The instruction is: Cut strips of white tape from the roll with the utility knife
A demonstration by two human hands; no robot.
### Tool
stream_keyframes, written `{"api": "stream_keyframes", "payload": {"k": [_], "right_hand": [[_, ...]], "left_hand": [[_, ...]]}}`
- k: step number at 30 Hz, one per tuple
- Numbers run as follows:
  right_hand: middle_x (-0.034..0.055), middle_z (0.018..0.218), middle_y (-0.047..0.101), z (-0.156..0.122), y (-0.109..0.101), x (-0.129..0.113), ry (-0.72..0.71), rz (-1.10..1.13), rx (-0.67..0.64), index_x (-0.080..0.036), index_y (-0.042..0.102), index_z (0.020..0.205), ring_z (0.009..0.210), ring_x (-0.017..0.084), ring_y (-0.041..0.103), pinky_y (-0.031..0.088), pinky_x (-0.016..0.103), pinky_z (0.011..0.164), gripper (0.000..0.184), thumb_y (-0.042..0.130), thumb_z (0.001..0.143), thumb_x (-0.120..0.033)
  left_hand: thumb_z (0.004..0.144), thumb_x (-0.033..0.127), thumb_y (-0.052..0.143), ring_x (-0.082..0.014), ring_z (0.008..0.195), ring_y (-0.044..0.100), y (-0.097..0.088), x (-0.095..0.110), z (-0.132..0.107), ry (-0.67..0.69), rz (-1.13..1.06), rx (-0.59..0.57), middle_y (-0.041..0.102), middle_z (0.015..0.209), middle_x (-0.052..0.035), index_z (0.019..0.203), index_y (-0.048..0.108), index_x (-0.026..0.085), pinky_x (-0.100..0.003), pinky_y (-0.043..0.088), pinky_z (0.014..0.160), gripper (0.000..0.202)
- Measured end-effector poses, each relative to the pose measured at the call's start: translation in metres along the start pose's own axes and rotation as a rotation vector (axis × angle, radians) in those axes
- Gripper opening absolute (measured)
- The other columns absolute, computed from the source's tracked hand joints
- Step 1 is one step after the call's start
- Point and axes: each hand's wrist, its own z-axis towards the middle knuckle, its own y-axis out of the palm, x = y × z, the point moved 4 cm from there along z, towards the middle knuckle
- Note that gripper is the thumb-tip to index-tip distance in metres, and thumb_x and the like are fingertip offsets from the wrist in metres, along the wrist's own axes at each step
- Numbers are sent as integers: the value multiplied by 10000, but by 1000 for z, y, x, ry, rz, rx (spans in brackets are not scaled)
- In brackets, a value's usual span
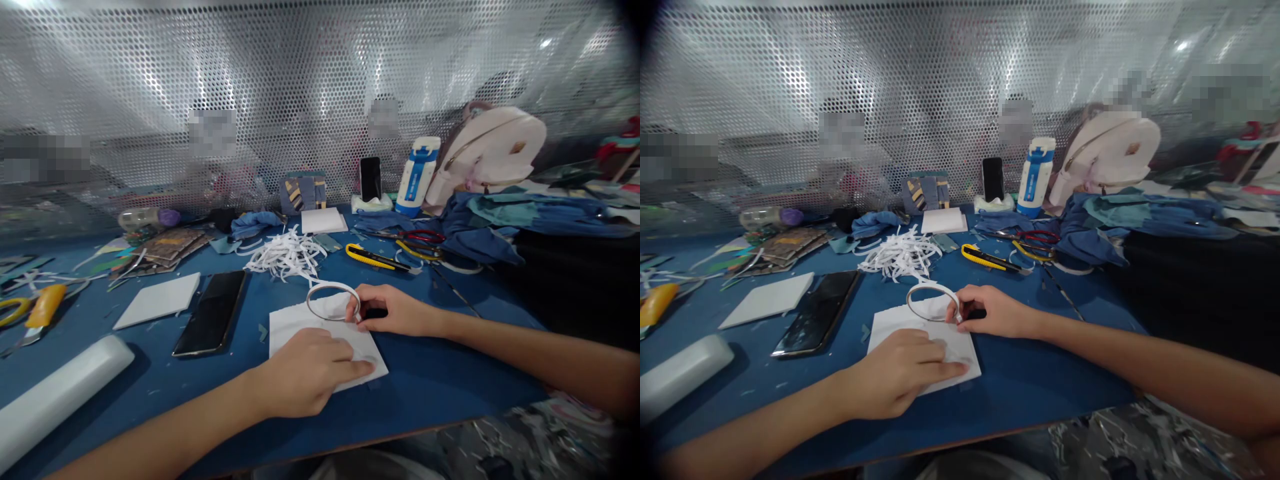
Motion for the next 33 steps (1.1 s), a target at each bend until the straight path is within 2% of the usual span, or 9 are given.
{"api": "stream_keyframes", "payload": {"k": [5,10,16,21,24,29,33], "right_hand": [[60,1014,667,-1,0,-1,-4,20,1,-155,654,989,882,163,626,511,285,816,167,703,869,-261],[48,954,665,1,-2,0,2,-36,71,-165,657,963,864,179,630,510,302,796,159,645,918,-316],[39,906,605,2,-6,-7,-82,-378,194,-184,671,929,791,171,589,474,290,745,149,615,955,-320],[73,873,606,3,-10,-14,-194,-648,289,-173,652,806,842,212,577,449,313,750,351,558,974,-466],[74,842,613,4,-10,-13,-236,-743,286,-174,679,817,797,202,575,430,300,710,437,490,986,-529],[81,827,635,6,-9,-10,-258,-862,271,-175,706,843,780,204,580,408,303,709,484,436,1001,-545],[73,801,669,7,-12,-7,-246,-760,252,-184,721,865,764,204,596,401,300,694,472,460,992,-557]], "left_hand": [[842,102,510,-244,801,588,2,3,3,-62,32,-18,690,1022,-49,1414,453,168,-380,413,698,579],[854,89,492,-227,768,569,2,6,5,-28,17,-65,676,1025,-34,1407,456,200,-373,408,689,565],[863,97,484,-228,767,552,1,4,4,-4,4,-86,639,955,-16,1434,431,264,-369,387,669,597],[880,107,470,-221,754,557,3,3,4,3,-13,-75,633,951,-16,1434,433,277,-369,378,660,581],[878,98,467,-219,765,563,3,3,4,0,-22,-64,633,944,-16,1432,438,278,-363,372,658,583],[867,89,480,-214,745,557,1,4,5,4,-13,-72,633,932,-18,1425,451,279,-355,369,659,590],[859,88,481,-212,719,538,2,4,5,7,-13,-65,623,913,-12,1424,454,287,-355,373,650,599]]}}
